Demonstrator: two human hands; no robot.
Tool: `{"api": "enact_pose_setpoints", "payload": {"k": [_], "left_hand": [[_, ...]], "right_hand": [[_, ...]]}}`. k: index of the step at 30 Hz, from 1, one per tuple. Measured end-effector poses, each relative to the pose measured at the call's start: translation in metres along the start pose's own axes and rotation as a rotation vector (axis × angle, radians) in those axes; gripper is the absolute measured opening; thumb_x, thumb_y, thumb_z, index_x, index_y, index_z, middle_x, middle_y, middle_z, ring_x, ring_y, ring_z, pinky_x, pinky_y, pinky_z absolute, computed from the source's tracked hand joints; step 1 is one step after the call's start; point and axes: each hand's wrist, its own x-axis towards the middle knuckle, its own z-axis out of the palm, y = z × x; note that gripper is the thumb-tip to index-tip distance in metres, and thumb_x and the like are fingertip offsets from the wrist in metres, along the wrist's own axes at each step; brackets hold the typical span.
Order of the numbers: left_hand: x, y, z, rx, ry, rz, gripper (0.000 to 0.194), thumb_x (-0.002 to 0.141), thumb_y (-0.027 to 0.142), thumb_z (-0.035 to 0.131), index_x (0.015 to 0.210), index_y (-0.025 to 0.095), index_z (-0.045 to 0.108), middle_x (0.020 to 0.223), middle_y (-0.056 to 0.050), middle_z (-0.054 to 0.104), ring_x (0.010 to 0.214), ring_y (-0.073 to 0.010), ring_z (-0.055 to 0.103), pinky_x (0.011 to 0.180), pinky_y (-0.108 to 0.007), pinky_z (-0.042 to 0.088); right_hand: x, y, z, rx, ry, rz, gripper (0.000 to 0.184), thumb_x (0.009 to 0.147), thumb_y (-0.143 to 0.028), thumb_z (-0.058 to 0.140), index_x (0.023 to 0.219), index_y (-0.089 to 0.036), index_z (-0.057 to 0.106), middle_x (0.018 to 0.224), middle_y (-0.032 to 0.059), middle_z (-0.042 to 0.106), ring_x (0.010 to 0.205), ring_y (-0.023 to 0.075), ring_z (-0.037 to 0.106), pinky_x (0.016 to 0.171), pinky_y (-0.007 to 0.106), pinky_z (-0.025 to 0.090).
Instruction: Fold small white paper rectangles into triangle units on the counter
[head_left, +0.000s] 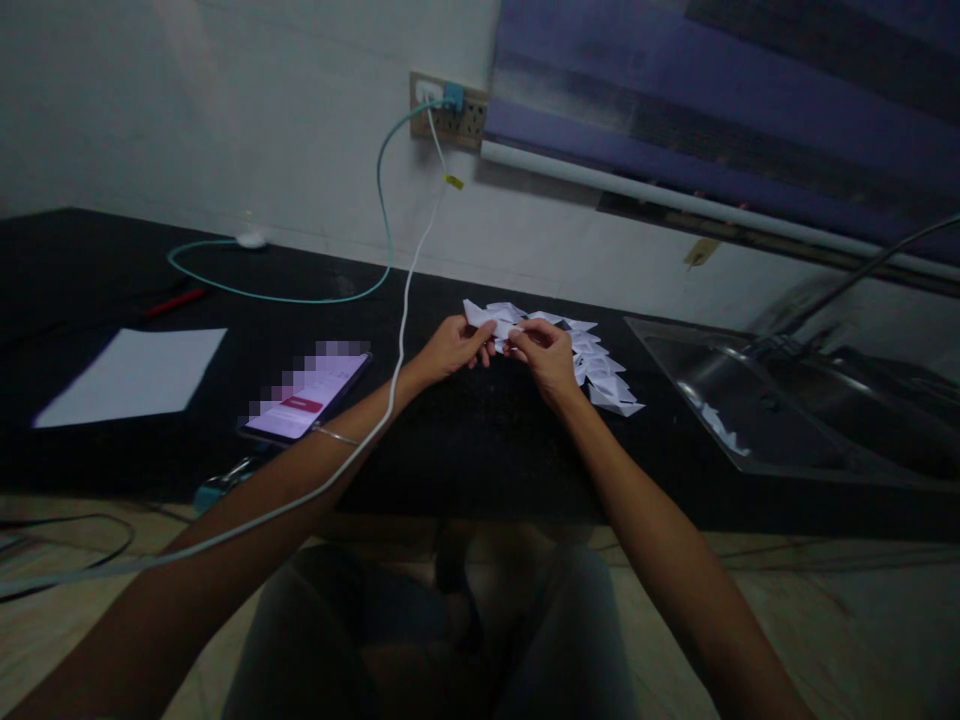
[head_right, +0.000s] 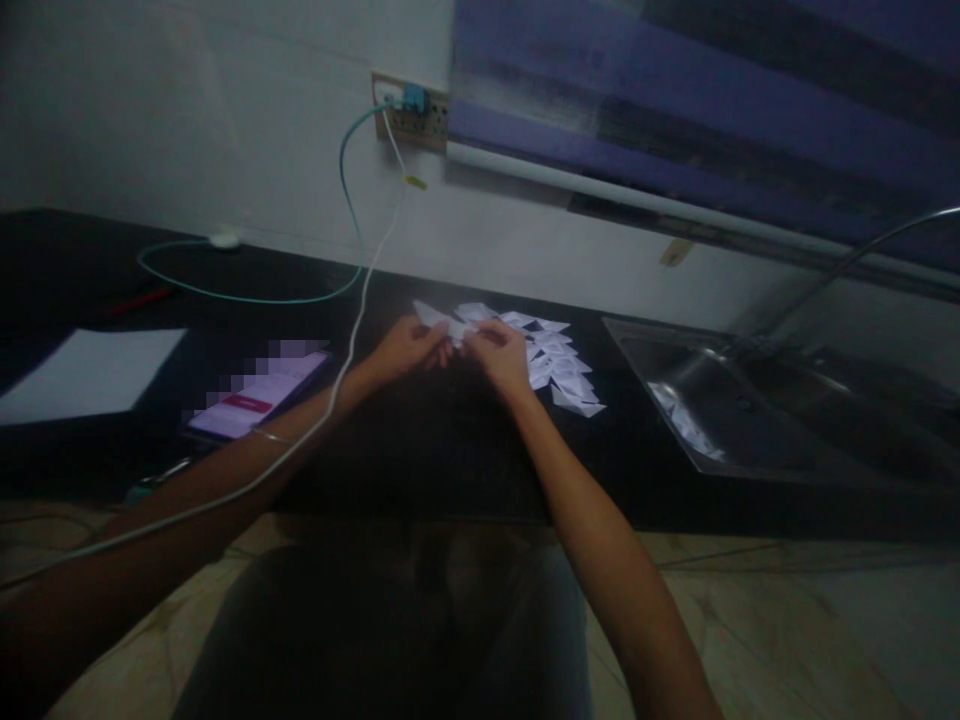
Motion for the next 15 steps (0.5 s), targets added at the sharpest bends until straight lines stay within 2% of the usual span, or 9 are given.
{"api": "enact_pose_setpoints", "payload": {"k": [6,9,13,15], "left_hand": [[0.001,0.001,-0.003,-0.016,0.022,0.047,0.054,0.100,0.056,0.055,0.069,0.014,0.064,0.060,-0.006,0.067,0.053,-0.0089,0.063,0.049,-0.019,0.046],[0.001,-0.002,-0.006,-0.035,-0.013,0.029,0.055,0.097,0.061,0.057,0.069,0.014,0.065,0.062,-0.007,0.069,0.054,-0.0099,0.065,0.048,-0.019,0.045],[0.003,-0.009,-0.007,-0.097,-0.028,-0.087,0.068,0.101,0.070,0.038,0.070,0.015,0.064,0.065,-0.010,0.070,0.052,-0.0104,0.065,0.045,-0.020,0.043],[0.004,-0.013,-0.006,-0.087,-0.014,-0.100,0.072,0.102,0.071,0.031,0.070,0.016,0.064,0.065,-0.010,0.069,0.051,-0.0107,0.064,0.046,-0.022,0.043]], "right_hand": [[-0.002,-0.004,0.002,0.047,-0.038,0.022,0.021,0.072,-0.038,0.083,0.078,-0.023,0.070,0.066,-0.0010,0.068,0.060,0.0137,0.063,0.063,0.031,0.054],[-0.002,-0.003,-0.001,0.008,-0.085,0.003,0.019,0.074,-0.036,0.082,0.078,-0.022,0.070,0.066,-0.0011,0.068,0.060,0.0135,0.062,0.061,0.030,0.050],[-0.002,-0.003,-0.005,-0.037,-0.135,-0.002,0.018,0.075,-0.036,0.080,0.079,-0.023,0.070,0.064,-0.0021,0.066,0.059,0.0131,0.060,0.059,0.029,0.047],[-0.002,-0.004,-0.006,-0.036,-0.148,0.001,0.017,0.075,-0.037,0.080,0.078,-0.023,0.069,0.064,-0.0025,0.065,0.059,0.0128,0.059,0.059,0.029,0.046]]}}
